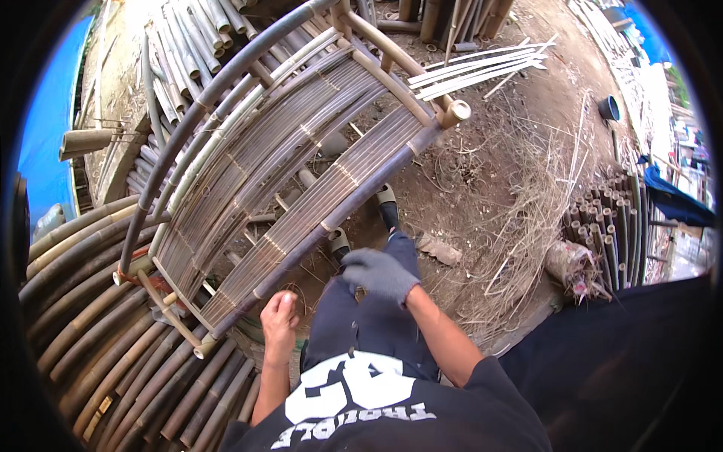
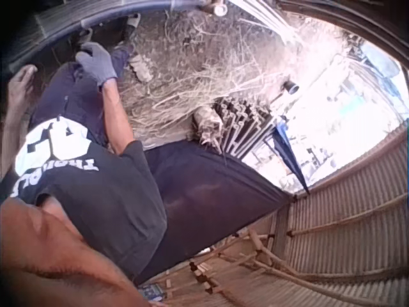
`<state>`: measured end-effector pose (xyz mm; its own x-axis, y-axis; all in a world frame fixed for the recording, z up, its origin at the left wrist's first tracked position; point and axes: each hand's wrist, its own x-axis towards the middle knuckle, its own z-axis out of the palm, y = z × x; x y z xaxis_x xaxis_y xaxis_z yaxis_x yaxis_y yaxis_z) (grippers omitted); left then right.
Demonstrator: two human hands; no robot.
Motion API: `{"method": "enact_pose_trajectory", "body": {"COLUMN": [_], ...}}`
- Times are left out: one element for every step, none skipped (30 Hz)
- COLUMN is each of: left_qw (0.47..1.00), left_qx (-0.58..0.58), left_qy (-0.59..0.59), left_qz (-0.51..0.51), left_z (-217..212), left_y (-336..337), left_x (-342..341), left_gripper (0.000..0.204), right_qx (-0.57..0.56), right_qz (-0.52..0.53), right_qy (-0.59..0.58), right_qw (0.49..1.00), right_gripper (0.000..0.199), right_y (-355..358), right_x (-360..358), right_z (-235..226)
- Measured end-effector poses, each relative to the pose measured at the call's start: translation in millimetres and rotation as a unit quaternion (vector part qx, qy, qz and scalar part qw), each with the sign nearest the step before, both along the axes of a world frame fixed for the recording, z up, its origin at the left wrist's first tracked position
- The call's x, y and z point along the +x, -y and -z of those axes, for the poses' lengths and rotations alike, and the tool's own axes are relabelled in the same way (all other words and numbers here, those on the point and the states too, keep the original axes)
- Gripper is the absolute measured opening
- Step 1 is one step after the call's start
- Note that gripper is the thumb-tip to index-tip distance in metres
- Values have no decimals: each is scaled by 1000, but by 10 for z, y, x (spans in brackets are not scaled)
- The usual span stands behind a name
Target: The person weaves thin bamboo strips into a larger bamboo frame using a red string. They repeatedly thread the string through the strips and pull it tight to secure the weave. The task is performed outdoors in a workshop area with stacks of bamboo poles.
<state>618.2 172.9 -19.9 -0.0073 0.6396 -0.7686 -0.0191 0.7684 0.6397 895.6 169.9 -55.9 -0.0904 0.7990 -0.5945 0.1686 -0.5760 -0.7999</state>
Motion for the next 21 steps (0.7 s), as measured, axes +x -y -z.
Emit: {"method": "enact_pose_trajectory", "body": {"left_qw": [998,995,990,986,979,976,972,969,971,967,964,963,963,963,963,964,965,964,965,966,966], "left_qx": [-7,-29,-55,-72,-88,-109,-130,-147,-163,-176,-186,-195,-200,-204,-203,-202,-201,-209,-197,-186,-175], "left_qy": [-61,-90,-124,-152,-183,-189,-197,-197,-175,-183,-188,-183,-181,-176,-177,-173,-169,-162,-171,-178,-184], "left_qz": [-20,-25,-31,-18,-10,-10,-13,-11,-22,-27,-30,-18,-10,0,0,10,19,14,22,31,43], "left_z": [249,439,596,733,841,938,1008,1084,1159,1211,1260,1315,1348,1390,1431,1488,1533,1589,1589,1628,1663], "left_y": [53,108,203,295,391,485,594,641,676,707,719,749,783,800,821,809,778,731,712,670,617], "left_x": [-18,-82,-157,-173,-189,-185,-163,-93,-21,76,169,229,277,319,353,395,422,445,444,436,429], "left_gripper": [22,22,23,23,23,23,24,24,24,23,23,23,23,22,23,23,24,25,25,25,25], "right_qx": [-46,-61,-73,-85,-99,-114,-105,-96,-87,-89,-89,-90,-85,-80,-74,-76,-79,-82,-86,-69,-64], "right_qz": [-11,-49,-31,19,-2,-24,-1,28,58,59,62,65,55,46,37,48,46,43,31,8,68], "right_qy": [330,415,444,428,438,448,431,420,411,425,440,456,468,483,497,527,537,546,549,524,388], "right_qw": [943,906,892,900,893,887,896,902,906,899,891,883,878,871,864,845,839,832,831,849,917], "right_gripper": [33,34,30,32,33,33,34,35,36,37,39,40,42,43,45,46,46,46,46,48,47], "right_y": [-252,-414,-536,-557,-698,-834,-981,-1142,-1256,-1386,-1560,-1690,-1831,-1969,-2076,-2123,-2132,-2142,-2148,-2124,-2000], "right_x": [376,629,809,1032,1175,1274,1308,1382,1444,1400,1343,1278,1189,1133,1063,1095,1179,1274,1222,1147,1066], "right_z": [529,928,1397,2047,2479,2824,3104,3319,3512,3678,3737,3776,3781,3756,3787,3904,4089,4262,4283,4294,4269]}}
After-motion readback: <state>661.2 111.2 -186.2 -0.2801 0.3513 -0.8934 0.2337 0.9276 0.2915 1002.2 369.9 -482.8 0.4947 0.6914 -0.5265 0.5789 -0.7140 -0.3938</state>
